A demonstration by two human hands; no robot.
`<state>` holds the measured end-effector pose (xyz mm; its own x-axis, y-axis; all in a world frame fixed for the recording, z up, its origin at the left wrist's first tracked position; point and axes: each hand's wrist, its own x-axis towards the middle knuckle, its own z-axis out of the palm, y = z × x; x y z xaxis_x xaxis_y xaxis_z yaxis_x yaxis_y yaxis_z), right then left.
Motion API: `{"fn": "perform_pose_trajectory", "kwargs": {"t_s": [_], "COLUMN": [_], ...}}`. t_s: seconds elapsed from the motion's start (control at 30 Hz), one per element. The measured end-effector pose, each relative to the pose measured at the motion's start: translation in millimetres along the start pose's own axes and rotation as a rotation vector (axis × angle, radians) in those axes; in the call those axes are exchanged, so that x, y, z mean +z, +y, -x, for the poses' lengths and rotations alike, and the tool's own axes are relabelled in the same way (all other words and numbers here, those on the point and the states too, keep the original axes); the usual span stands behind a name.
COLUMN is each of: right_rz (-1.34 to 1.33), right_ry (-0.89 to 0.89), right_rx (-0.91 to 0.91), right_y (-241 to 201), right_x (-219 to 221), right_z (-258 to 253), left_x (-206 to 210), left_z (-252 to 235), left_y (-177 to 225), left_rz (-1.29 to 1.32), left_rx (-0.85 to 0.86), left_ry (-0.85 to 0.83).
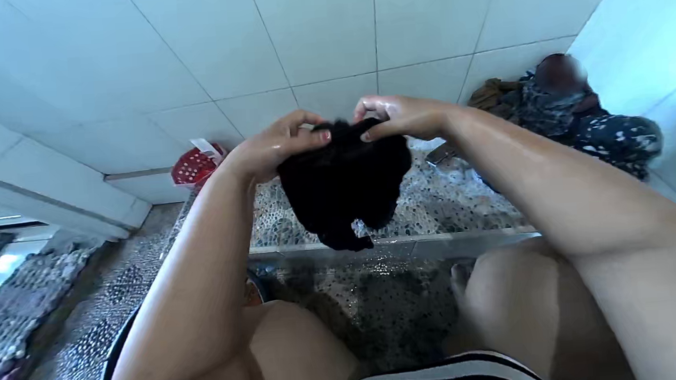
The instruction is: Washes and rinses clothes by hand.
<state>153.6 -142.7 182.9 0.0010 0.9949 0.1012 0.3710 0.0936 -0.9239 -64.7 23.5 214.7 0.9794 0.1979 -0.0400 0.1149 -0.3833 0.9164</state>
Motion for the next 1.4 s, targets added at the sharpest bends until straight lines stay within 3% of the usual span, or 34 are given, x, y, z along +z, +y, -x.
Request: {"fn": "perform_pose_trajectory", "kwargs": {"t_s": [0.07,0.17,0.47,0.6,0.73,0.83,0.93,1.03,1.13,1.23,1.3,1.4], "right_rz": [0.039,0.062,0.1,0.138,0.157,0.321,0.65,0.954,1.193,1.265,1.278,1.329], "right_ry": [-0.034,-0.067,-0.12,-0.154,-0.243,-0.28,-0.395,-0.213,0.028,0.135,0.164,0.191], "right_rx": [0.087,0.169,0.06,0.194,0.214,0.264,0.48,0.665,0.637,0.579,0.507,0.462], "right_y": [-5.0,-10.2,-1.3,12.1,18.9,22.0,34.1,36.8,12.6,-2.0,-2.5,-10.6], "right_x": [-14.2,-19.7,-13.6,-8.8,-6.6,3.4,16.6,8.2,-14.2,-26.4,-30.9,-34.8], "right_z": [13.8,29.7,34.2,25.0,20.8,17.8,7.7,5.6,19.3,40.1,50.5,60.1], "left_x": [-8.7,-8.2,-9.1,-8.2,-14.6,-22.6,-36.3,-53.5,-42.5,-23.1,-15.7,-12.2], "left_z": [6.3,17.4,24.9,27.6,33.4,40.7,52.0,65.2,63.8,48.1,43.5,47.6], "left_y": [-17.6,-34.6,-47.3,-44.1,-44.5,-45.0,-44.3,-48.2,-58.2,-54.4,-46.0,-36.0], "left_rz": [-0.179,-0.237,0.148,0.332,0.39,0.422,0.391,-0.157,-0.847,-0.971,-1.015,-1.13], "left_rx": [-0.064,-0.053,0.279,0.406,0.534,0.611,0.666,0.534,0.099,-0.439,-0.551,-0.536], "left_ry": [-0.038,-0.1,-0.079,-0.046,0.025,0.054,0.074,0.156,0.199,0.19,0.241,0.297]}}
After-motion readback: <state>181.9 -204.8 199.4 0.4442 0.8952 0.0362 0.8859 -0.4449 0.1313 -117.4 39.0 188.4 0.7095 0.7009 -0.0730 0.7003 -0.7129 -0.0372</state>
